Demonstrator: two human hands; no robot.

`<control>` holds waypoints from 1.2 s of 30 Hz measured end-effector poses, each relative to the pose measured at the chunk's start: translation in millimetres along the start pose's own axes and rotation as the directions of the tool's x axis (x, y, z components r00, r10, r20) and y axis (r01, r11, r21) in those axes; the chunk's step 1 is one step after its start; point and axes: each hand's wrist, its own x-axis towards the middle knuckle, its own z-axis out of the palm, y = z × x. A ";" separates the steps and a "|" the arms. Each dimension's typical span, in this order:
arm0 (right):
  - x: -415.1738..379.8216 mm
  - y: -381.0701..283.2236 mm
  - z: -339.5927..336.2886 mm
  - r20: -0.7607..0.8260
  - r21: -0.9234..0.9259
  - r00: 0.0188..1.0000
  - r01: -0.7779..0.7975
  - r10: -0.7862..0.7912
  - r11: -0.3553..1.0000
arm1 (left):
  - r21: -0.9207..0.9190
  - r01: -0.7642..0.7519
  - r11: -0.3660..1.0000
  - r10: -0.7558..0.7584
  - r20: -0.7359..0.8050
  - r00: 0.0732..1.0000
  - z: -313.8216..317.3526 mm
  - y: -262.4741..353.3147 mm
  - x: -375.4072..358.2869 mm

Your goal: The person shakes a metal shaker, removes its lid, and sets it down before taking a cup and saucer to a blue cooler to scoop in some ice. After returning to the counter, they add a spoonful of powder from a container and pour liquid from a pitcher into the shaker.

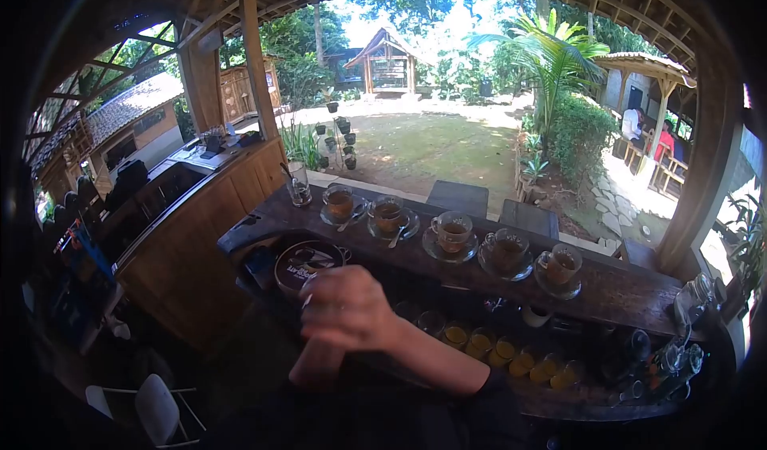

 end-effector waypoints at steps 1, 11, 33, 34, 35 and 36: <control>-5.9 3.9 -5.6 -0.075 0.075 0.926 -0.366 0.371 0.928 | 0.455 -0.195 0.869 0.416 -0.460 0.784 6.3 11.9 -24.5; 35.2 -53.6 -13.1 0.250 0.022 0.914 0.326 -0.321 0.945 | 0.841 0.105 0.531 0.627 -0.473 0.619 49.8 2.6 23.0; 27.7 -96.7 -13.1 0.474 0.012 0.863 0.191 -0.174 0.981 | 0.755 0.103 0.648 0.398 -0.450 0.799 9.8 14.1 -7.5; 27.2 -94.6 -15.5 0.473 0.016 0.865 0.179 -0.165 0.984 | 0.854 0.100 0.511 0.364 -0.321 0.874 11.4 6.5 7.0; 28.6 -87.5 -20.5 0.475 -0.017 0.859 0.227 -0.191 0.974 | 0.801 0.082 0.592 0.413 -0.389 0.823 14.9 9.8 12.2; 27.8 -82.6 -21.9 0.478 -0.048 0.852 0.266 -0.211 0.963 | 0.742 0.047 0.669 0.455 -0.459 0.763 15.6 6.4 8.7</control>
